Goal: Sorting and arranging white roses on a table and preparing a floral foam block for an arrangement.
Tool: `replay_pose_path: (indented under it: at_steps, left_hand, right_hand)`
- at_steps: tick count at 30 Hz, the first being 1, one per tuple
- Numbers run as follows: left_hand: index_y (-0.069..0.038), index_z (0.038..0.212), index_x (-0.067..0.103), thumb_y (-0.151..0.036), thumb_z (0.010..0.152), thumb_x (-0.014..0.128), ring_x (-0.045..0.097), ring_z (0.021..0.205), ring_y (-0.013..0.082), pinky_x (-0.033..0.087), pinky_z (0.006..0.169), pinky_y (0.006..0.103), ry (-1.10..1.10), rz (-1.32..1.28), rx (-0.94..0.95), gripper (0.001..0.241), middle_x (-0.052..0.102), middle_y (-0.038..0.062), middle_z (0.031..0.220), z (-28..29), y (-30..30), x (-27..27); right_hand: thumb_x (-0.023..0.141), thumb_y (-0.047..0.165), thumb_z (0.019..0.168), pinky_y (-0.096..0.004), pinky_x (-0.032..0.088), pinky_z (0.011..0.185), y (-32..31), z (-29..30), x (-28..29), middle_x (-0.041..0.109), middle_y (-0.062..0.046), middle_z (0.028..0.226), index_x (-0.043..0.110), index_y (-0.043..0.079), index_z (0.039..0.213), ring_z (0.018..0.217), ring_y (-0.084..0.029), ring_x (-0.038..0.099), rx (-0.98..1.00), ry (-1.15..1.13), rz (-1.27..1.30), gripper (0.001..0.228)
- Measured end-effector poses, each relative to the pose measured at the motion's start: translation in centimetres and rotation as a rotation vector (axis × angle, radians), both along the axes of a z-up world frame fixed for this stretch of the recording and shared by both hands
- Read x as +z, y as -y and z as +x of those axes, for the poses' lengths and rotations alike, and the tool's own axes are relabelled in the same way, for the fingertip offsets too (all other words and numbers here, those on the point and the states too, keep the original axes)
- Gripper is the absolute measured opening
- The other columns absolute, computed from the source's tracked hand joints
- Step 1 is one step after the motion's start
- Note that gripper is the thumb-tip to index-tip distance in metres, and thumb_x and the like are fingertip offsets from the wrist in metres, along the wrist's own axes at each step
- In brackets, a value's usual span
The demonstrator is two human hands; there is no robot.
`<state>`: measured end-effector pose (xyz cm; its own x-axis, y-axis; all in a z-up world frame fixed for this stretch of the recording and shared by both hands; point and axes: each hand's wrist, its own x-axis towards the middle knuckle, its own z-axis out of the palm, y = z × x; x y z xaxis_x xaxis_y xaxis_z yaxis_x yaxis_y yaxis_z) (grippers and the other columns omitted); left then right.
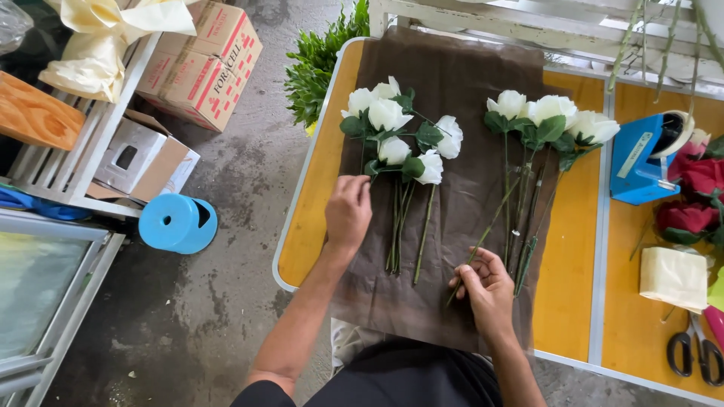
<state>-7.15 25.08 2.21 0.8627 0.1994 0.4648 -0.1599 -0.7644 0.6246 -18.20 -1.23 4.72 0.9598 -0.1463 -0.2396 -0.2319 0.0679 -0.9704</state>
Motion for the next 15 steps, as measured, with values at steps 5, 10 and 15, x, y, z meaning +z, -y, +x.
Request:
replay_pose_path:
  at_steps: [5,10,15]
  left_hand:
    - [-0.006,0.091,0.072,-0.002,0.09,0.076,0.063,0.068,0.0254,0.055,0.046,0.0351,0.086,0.435,-0.105,0.005,0.058,0.007,0.089,3.8,1.7,0.1]
    - [-0.007,0.067,0.069,0.018,0.071,0.066,0.063,0.06,0.0314,0.055,0.04,0.04,0.065,0.541,-0.153,0.026,0.053,0.008,0.076,6.6,3.0,-0.6]
    - [-0.017,0.099,0.085,-0.036,0.084,0.082,0.066,0.089,0.011,0.053,0.078,0.0271,-0.341,-0.389,-0.299,0.025,0.073,0.003,0.097,5.8,4.1,6.3]
  right_hand:
    - [0.057,0.002,0.099,-0.028,0.052,0.049,0.2,-0.9,-1.4,0.067,-0.016,0.086,0.053,-0.002,0.128,0.063,-0.02,0.067,0.072,0.098,-0.094,0.03]
    - [0.055,0.006,0.103,-0.026,0.051,0.049,0.9,-1.0,-2.5,0.067,-0.014,0.084,0.054,0.0,0.125,0.062,-0.018,0.067,0.06,0.146,-0.035,0.024]
    - [0.053,0.01,0.105,-0.025,0.052,0.047,0.9,-1.0,-1.9,0.069,-0.012,0.083,0.056,-0.001,0.118,0.059,-0.017,0.067,0.058,0.22,-0.059,0.017]
